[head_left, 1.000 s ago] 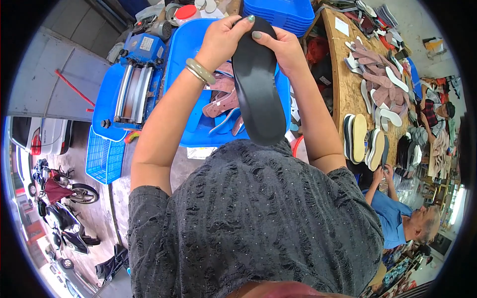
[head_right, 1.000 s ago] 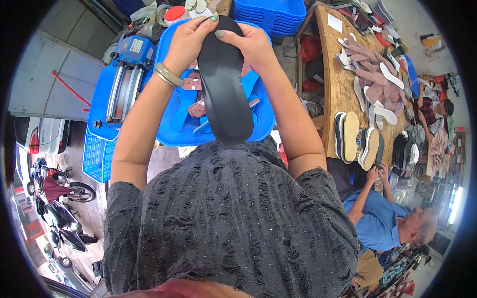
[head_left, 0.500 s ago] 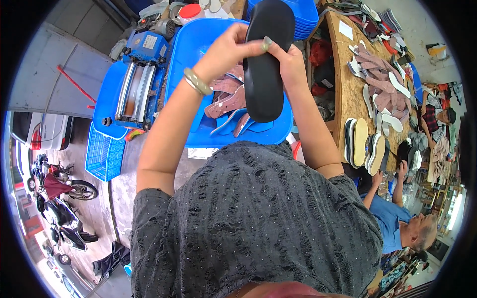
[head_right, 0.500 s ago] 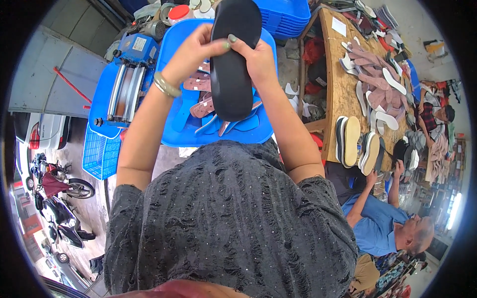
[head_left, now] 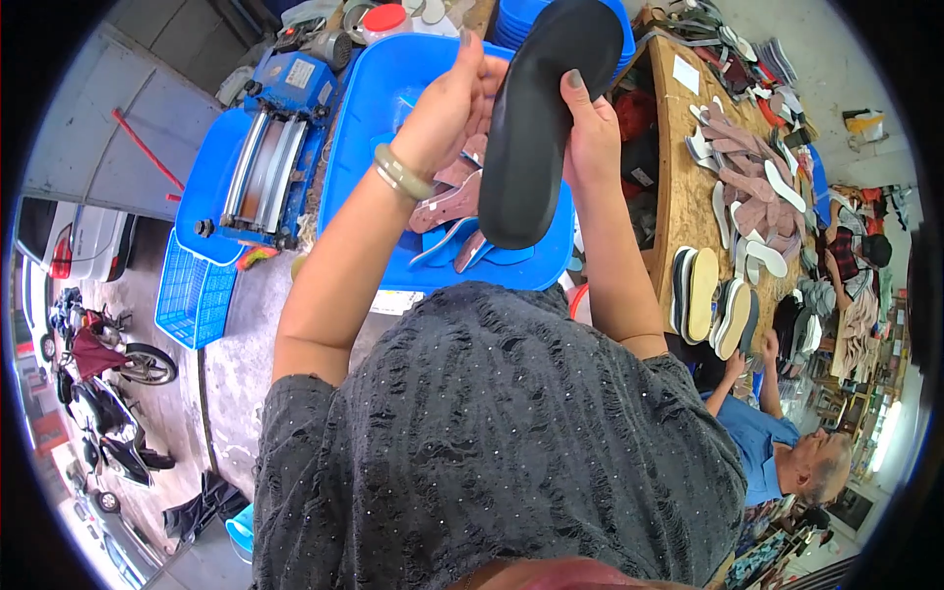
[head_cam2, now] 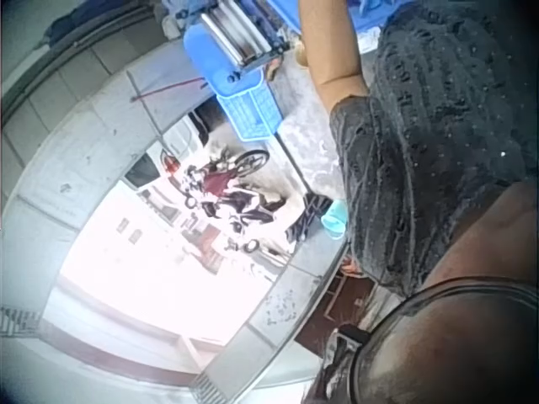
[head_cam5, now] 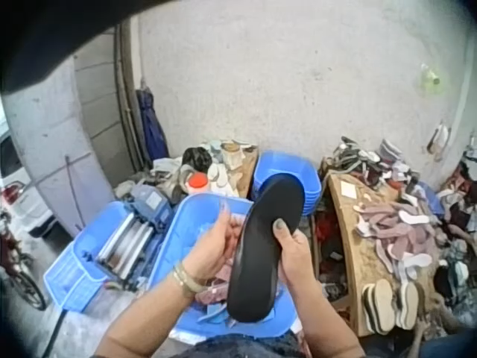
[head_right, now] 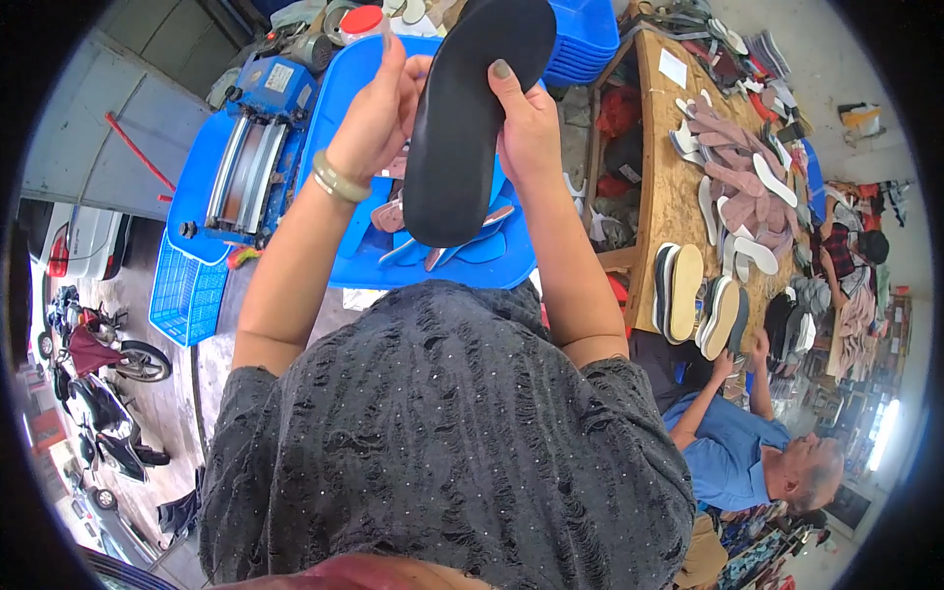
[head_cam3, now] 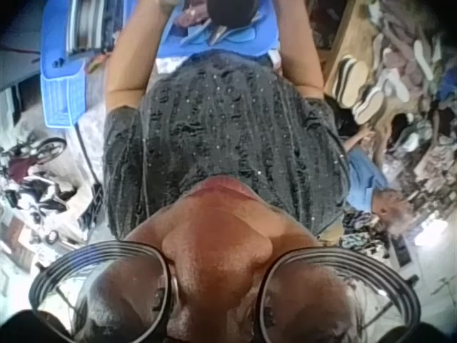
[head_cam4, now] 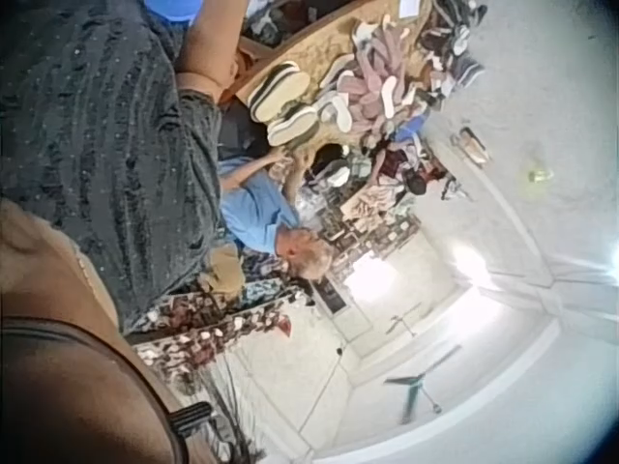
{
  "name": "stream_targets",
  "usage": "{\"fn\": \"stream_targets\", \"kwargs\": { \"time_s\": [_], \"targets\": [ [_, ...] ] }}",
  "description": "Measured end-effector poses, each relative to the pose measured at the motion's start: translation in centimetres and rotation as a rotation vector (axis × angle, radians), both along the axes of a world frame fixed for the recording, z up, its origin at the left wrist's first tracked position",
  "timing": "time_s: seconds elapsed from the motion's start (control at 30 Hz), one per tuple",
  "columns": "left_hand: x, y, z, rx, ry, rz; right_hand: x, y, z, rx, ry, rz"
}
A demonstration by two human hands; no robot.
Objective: Apply glue to shoe upper components and inspect shoe soles in a shoe factory.
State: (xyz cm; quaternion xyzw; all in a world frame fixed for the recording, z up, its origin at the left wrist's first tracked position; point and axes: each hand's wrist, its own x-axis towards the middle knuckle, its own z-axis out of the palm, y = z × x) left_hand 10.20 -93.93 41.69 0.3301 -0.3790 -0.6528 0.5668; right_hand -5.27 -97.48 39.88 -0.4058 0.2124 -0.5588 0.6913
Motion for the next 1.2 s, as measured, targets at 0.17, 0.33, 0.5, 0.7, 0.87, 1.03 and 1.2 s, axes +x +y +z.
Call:
{"fn": "stream_targets", "kwargs": {
  "time_s": [0.17, 0.33, 0.5, 0.7, 0.87, 1.03, 1.2],
  "targets": [
    [-1.3, 2.7, 0.5, 0.012, -0.088, -0.029, -1.2, -1.9, -1.0, -0.017, -0.061, 0.108],
    [-2.1, 3.8, 1.5, -0.124, -0.158, -0.026, -0.7, -1.6, -0.9, -0.008, -0.027, 0.194],
    [-2.3, 3.7, 0.8, -0.229, -0.346, 0.099, -0.3, -2.5, -2.3, 0.175, -0.033, 0.399],
    [-1.8, 3.9, 1.2, -0.105, -0.27, 0.046, -0.2, -2.8, -2.2, 0.194, -0.043, 0.435],
    [-1.2, 4.0, 1.3, -0.082, -0.186, 0.005, 0.6, -1.4, -1.3, 0.1, -0.008, 0.329],
    [-1.0, 3.8, 0.7, -0.095, -0.1, -0.016, 1.4, -2.1, -3.2, 0.155, -0.096, 0.38],
    [-1.0, 4.0, 0.6, -0.086, -0.159, 0.001, 1.7, -0.9, -2.1, 0.156, -0.065, 0.355]
  ]
}}
